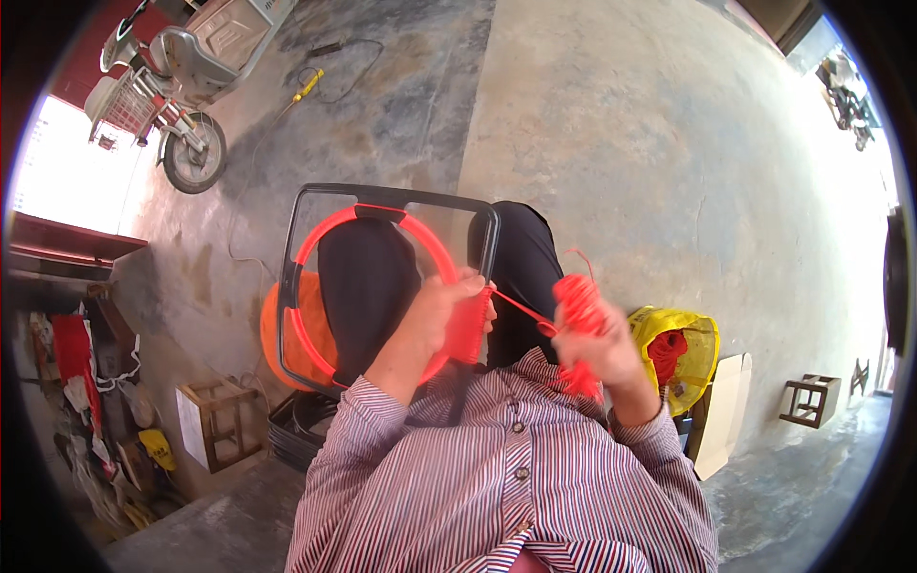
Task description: Winding a red plastic cord or ribbon around a black rectangular frame as part of furniture manufacturing.
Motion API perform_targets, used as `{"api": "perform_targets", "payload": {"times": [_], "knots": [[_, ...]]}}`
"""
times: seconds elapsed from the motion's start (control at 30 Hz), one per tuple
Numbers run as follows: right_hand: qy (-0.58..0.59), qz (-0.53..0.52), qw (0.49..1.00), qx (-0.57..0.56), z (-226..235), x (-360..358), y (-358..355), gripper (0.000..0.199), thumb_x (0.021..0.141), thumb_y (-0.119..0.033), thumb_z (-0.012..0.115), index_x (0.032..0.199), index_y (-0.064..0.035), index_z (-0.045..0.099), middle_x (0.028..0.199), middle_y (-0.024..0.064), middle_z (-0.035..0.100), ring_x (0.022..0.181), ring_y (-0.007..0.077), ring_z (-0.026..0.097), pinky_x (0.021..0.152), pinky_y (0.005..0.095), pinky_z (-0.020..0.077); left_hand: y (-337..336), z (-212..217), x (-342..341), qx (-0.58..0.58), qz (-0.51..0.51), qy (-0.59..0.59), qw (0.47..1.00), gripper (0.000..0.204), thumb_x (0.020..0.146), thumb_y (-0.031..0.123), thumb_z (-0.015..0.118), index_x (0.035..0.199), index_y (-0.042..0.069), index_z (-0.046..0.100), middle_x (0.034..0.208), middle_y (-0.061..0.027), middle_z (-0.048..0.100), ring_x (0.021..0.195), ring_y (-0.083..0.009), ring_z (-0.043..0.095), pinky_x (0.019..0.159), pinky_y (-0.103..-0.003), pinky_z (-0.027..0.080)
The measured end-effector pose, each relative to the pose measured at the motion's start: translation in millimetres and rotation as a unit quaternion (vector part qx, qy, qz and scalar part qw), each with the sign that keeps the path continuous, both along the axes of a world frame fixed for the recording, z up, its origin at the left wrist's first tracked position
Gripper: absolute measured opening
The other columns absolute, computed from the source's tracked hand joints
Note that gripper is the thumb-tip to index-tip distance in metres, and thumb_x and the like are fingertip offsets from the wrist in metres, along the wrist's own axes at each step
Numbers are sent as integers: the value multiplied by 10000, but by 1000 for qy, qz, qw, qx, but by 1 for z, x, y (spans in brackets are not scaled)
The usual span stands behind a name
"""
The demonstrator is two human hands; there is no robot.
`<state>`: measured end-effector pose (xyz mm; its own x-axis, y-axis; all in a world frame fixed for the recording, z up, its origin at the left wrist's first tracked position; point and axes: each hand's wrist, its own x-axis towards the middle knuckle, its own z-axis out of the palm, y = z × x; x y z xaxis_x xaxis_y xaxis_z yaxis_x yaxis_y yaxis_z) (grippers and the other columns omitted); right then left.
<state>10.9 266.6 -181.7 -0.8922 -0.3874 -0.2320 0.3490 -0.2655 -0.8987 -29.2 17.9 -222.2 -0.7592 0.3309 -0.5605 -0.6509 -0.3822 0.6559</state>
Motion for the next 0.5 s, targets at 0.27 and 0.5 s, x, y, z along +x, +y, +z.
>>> {"api": "perform_targets", "payload": {"times": [0.27, 0.5], "knots": [[75, -523, 842, -112, -46, -43, 214, 168, 924, -193, 613, 1001, -76, 520, 754, 32, 554, 658, 122, 550, 525, 277, 483, -16, -1, -3, 35, 20, -34, 999, 149, 894, 131, 629, 885, -2, 563, 814, -168, 636, 680, -264, 663, 639, -391, 578], [159, 67, 973, 154, -13, -17, 34, 580, 791, -141, 629, 1330, -31, 445, 945, 113, 610, 738, 198, 606, 624, 331, 510, -14, 10, 2, 19, -19, -35, 999, 151, 901, 132, 626, 891, 2, 551, 812, -166, 637, 677, -278, 664, 613, -382, 575]]}}
